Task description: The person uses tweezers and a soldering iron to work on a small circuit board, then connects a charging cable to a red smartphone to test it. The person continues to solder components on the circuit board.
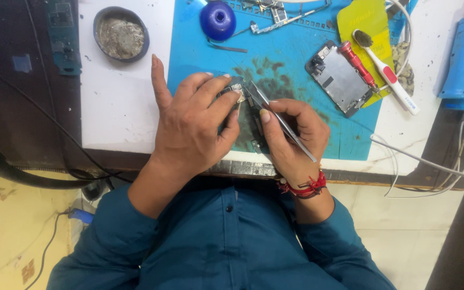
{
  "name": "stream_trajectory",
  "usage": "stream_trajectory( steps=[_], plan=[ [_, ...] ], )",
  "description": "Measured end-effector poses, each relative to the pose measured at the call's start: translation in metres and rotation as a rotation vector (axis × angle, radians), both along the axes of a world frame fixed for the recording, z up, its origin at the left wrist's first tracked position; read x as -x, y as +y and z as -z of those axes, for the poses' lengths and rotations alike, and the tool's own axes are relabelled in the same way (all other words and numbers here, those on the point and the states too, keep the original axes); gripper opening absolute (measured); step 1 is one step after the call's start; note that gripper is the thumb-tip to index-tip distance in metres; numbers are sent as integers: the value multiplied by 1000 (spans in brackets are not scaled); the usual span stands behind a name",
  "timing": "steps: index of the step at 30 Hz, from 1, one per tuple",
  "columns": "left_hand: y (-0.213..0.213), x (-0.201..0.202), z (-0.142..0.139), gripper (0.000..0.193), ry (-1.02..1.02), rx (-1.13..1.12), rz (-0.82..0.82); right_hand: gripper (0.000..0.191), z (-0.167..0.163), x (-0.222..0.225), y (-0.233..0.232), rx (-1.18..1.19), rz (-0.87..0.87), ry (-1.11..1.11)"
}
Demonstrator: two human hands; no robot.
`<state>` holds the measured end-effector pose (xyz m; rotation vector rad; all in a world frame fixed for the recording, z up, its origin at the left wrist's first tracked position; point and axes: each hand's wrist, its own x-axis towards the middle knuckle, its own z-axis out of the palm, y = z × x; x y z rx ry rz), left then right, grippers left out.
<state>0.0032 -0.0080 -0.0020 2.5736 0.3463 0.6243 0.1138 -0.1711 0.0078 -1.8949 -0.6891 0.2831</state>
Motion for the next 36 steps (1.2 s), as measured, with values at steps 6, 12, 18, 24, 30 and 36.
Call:
stream_trajectory(
  steps=[6,12,18,24,30,36],
  plan=[
    [-1,0,1,22,9,-7,-4,14,0,-1,0,-13,-12,-45],
    [0,0,1,23,13,1,8,12,1,0,0,-20,-11,-28],
    [-1,0,1,22,6,-6,-8,13,1,0,0,-16,-4,-5],
    [0,1,0,23,9,-12,-1,13,0,0,0,-23,-10,-16],
    [0,0,0,23,7,-5,2,13,-1,0,3,-37,-1,-11],
    [0,0,0,23,9,-7,5,13,7,1,-6,34,32,-44]
  ],
)
